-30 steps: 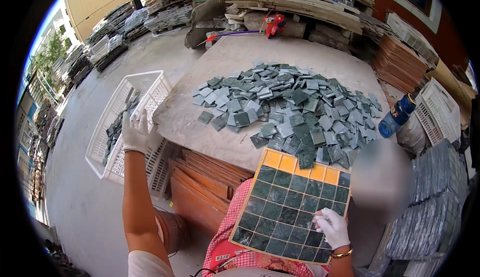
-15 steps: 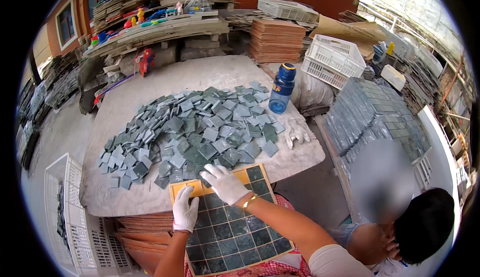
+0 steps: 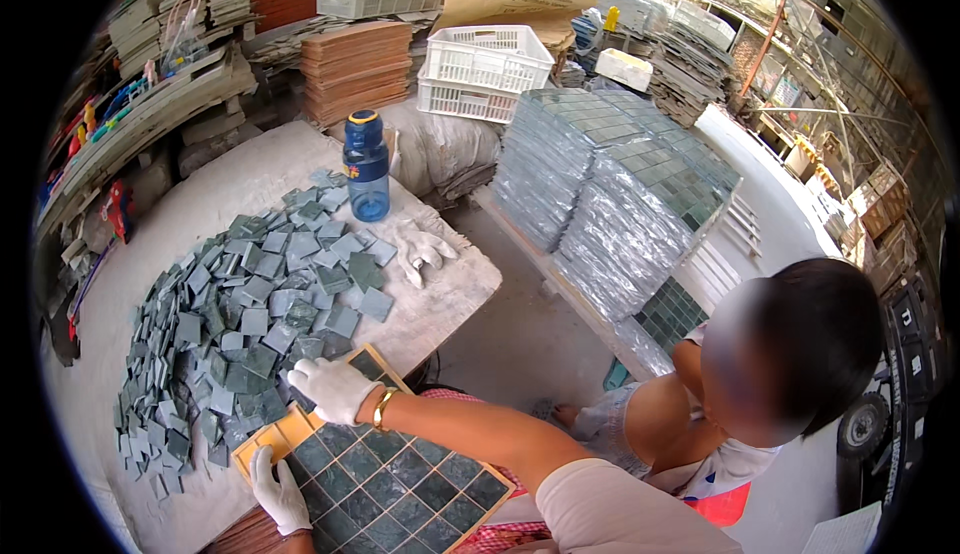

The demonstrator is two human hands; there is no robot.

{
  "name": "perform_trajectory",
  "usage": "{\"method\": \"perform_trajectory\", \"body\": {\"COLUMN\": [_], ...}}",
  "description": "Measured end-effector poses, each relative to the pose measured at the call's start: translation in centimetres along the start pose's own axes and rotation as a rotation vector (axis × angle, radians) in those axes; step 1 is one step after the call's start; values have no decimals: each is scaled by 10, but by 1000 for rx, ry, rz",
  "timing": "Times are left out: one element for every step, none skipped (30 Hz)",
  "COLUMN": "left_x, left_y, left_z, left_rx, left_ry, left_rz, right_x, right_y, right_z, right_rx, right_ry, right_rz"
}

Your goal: The person places small square tiles one by one into a yellow grid frame to form a tiled sheet. They wear gloves, pick tiles from a pile on the table, and arrange them in rows. After completing one sheet, they flip it over and set it aside, then begin a new sheet.

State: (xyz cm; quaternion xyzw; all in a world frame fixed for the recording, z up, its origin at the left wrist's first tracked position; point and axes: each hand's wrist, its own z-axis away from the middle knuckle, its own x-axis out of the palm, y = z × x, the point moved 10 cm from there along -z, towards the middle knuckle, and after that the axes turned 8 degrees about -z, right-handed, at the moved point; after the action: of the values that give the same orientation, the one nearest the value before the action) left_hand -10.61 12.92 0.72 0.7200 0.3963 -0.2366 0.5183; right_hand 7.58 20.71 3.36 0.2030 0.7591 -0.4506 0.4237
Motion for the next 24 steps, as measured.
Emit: {"method": "perform_trajectory", "body": {"left_x": [-2,-1,0,-1,-1,-3,-8,-9,-13,-10,-10,-11,-8,-7,-7,-10,-4,-3,-2,-2,1,2,5,9], "left_y": [-1,3,13,8,11,15,18,22,16,14,10,7,5,4,5,5,12,14,16,18,15,11,-8,-12], "left_z": [0,-2,-5,-4,-4,-4,-3,-3,-1,2,2,1,3,2,0,1,-3,-4,-5,-5,-5,-2,1,1], "left_rx": [-7,-16,5,-6,2,23,46,74,66,50,30,13,2,-6,1,-10,7,28,27,38,10,17,-1,-40], "left_ry": [5,9,-17,1,21,39,48,52,54,58,50,39,38,35,25,34,30,24,25,17,6,20,4,5], "left_rz": [20,37,29,17,-1,-12,-24,-23,-35,-21,-20,-19,-27,-35,-25,-26,-23,-19,-20,1,26,15,13,22], "right_x": [-6,-15,-22,-28,-32,-35,-32,-32,-23,-22,-21,-19,-18,-16,-13,-9,-15,-14,-14,-13,-8,-11,-9,-7], "right_y": [6,14,21,24,30,32,33,31,26,27,26,23,25,27,28,28,33,35,38,41,46,46,37,36], "right_z": [3,8,12,14,17,17,17,17,14,17,15,10,12,13,12,11,15,18,19,18,16,15,11,11], "right_rx": [68,87,73,123,114,107,60,36,41,70,67,67,78,87,98,102,68,62,61,30,14,81,97,92], "right_ry": [-93,-113,-97,-142,-119,-112,-103,-100,-126,-155,-160,-161,-168,-201,-232,-267,-258,-274,-282,-254,-209,-165,-131,-75], "right_rz": [-21,-17,-4,25,44,52,74,90,75,80,74,69,67,53,38,20,-7,-41,-70,-78,-57,-27,-17,25]}}
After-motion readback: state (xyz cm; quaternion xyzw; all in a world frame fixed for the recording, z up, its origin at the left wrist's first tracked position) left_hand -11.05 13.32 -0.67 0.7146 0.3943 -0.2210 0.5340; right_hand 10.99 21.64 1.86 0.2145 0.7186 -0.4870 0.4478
